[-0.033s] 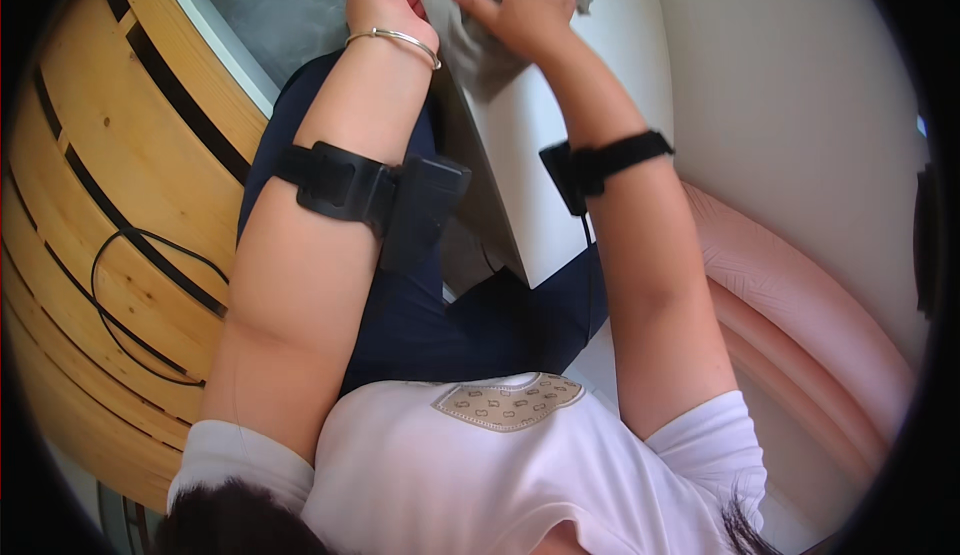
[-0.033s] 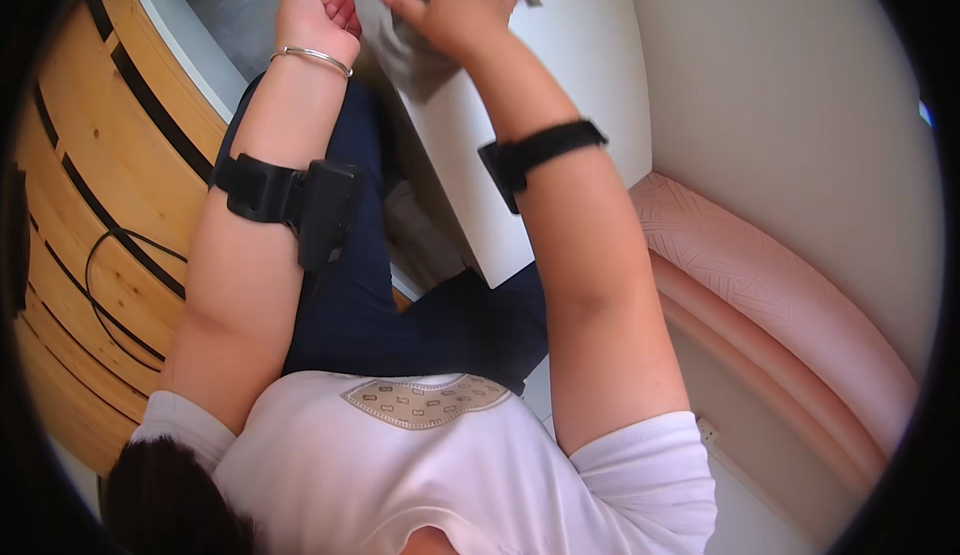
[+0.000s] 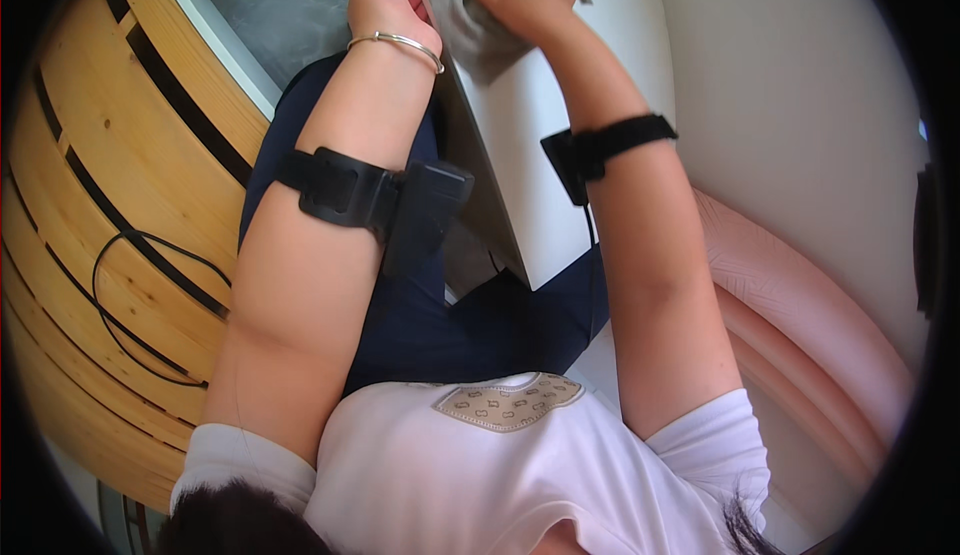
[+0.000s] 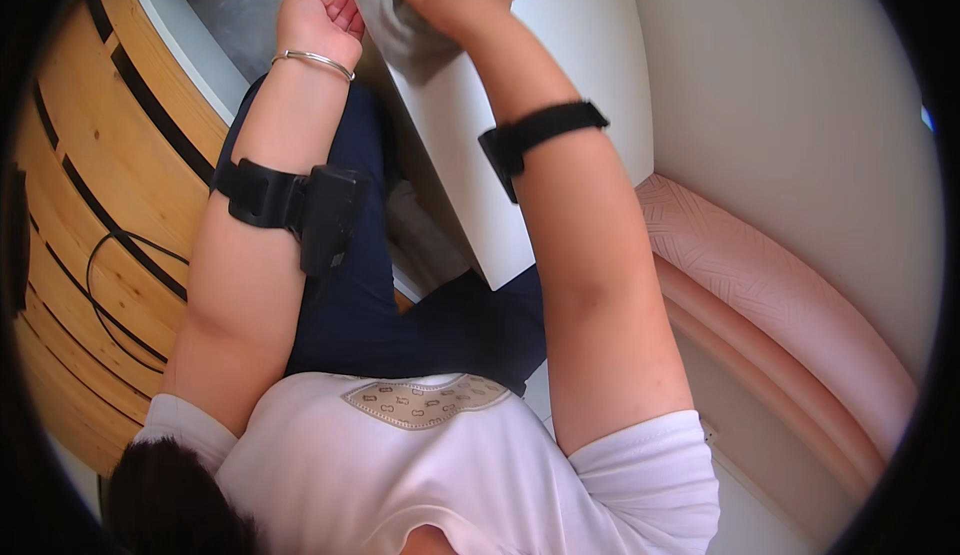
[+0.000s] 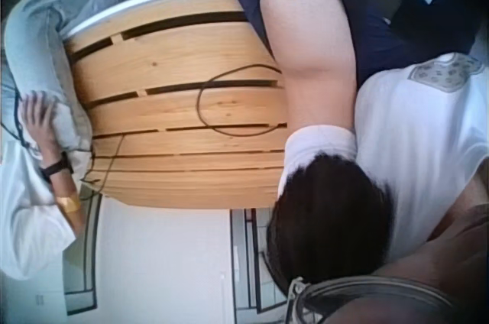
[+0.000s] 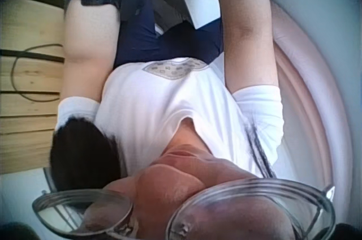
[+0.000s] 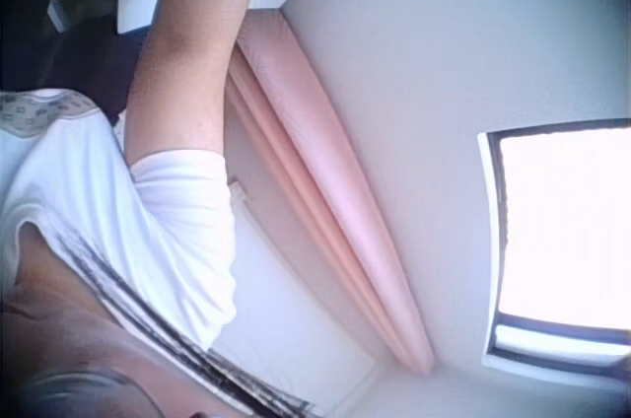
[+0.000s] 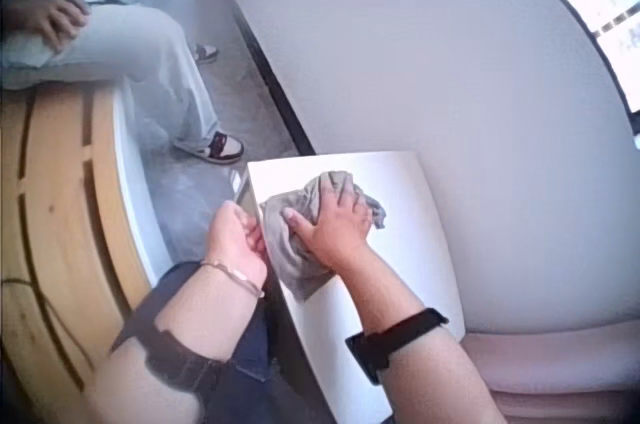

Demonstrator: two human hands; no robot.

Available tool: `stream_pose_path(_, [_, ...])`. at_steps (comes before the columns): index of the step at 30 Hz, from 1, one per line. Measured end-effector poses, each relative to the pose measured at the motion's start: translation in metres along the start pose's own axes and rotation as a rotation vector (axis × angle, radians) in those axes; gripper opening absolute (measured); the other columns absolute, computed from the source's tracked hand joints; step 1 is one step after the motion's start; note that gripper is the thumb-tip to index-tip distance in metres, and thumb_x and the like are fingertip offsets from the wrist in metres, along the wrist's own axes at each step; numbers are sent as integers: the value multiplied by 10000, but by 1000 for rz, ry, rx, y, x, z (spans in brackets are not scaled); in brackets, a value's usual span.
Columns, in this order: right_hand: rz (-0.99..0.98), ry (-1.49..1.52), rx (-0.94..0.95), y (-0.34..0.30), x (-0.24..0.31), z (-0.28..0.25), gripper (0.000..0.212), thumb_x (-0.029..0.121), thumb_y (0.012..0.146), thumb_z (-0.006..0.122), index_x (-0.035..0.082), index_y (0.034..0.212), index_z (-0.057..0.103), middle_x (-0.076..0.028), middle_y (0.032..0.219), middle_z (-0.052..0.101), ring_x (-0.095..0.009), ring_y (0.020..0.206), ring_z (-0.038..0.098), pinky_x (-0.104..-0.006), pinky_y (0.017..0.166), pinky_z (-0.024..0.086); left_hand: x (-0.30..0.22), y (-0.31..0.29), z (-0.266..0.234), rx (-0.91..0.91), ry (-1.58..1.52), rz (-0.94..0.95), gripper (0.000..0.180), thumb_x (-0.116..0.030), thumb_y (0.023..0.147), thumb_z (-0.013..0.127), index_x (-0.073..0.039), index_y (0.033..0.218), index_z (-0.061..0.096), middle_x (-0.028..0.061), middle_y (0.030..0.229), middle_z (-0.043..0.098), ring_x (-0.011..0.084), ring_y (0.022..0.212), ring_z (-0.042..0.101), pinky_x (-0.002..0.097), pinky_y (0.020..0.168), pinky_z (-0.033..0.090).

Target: Wiping the top surface of a white cabinet or shelf with a cloth.

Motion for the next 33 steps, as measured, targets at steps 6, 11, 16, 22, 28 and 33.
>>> stream_pose_path(6, [62,86,57,67,-13,-10,789,578,684,466,92,1263,242,-208,1283,221,-377,1185,193,-437,960,171,-2,-28,9,-19,-39,-44,176,-136,721,361,5,817,406,87,828,472,156,697,492,271,651,416])
stream_pose_path(11, [113,66,131,96,-28,-5,775,588,684,456,107,1259,262,-180,1276,262,-345,1180,233,-405,965,199,3,-25,6,-53,-106,-50,168,-104,646,423,-83,526,308,113,759,500,211,752,461,305,737,374])
stream_pose_path(16, [103,61,116,94,-30,-9,779,583,693,446,88,1261,251,-192,1286,233,-338,1195,206,-408,972,182,1,-21,6,-33,-72,-40,186,-113,646,427,-91,512,300,98,705,502,205,708,469,301,709,381])
stream_pose_path(22, [41,71,172,39,-42,15,817,591,690,438,60,1270,216,-196,1326,112,-314,1237,70,-409,992,92,-2,-4,1,-51,-26,1,168,-133,650,413,-100,513,320,91,685,518,200,704,494,300,680,399])
stream_pose_path(28, [220,181,192,-61,-139,29,871,642,621,486,186,1293,171,-175,1339,68,-356,1224,89,-491,955,142,3,-4,11,26,-14,45,158,-129,676,394,-89,535,334,119,740,531,224,767,506,335,733,399])
stream_pose_path(33, [418,141,419,-181,-137,39,907,605,630,510,202,1305,58,-166,1342,-60,-378,1225,4,-604,885,139,3,7,6,0,10,59,142,-129,683,381,-90,555,334,111,706,530,222,684,528,322,633,431])
Point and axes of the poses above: each hand's wrist, its own y-axis towards the middle knuckle, its own z-axis out of the palm, x = y × z, the point moved 8 cm from there along y, towards the middle knuckle
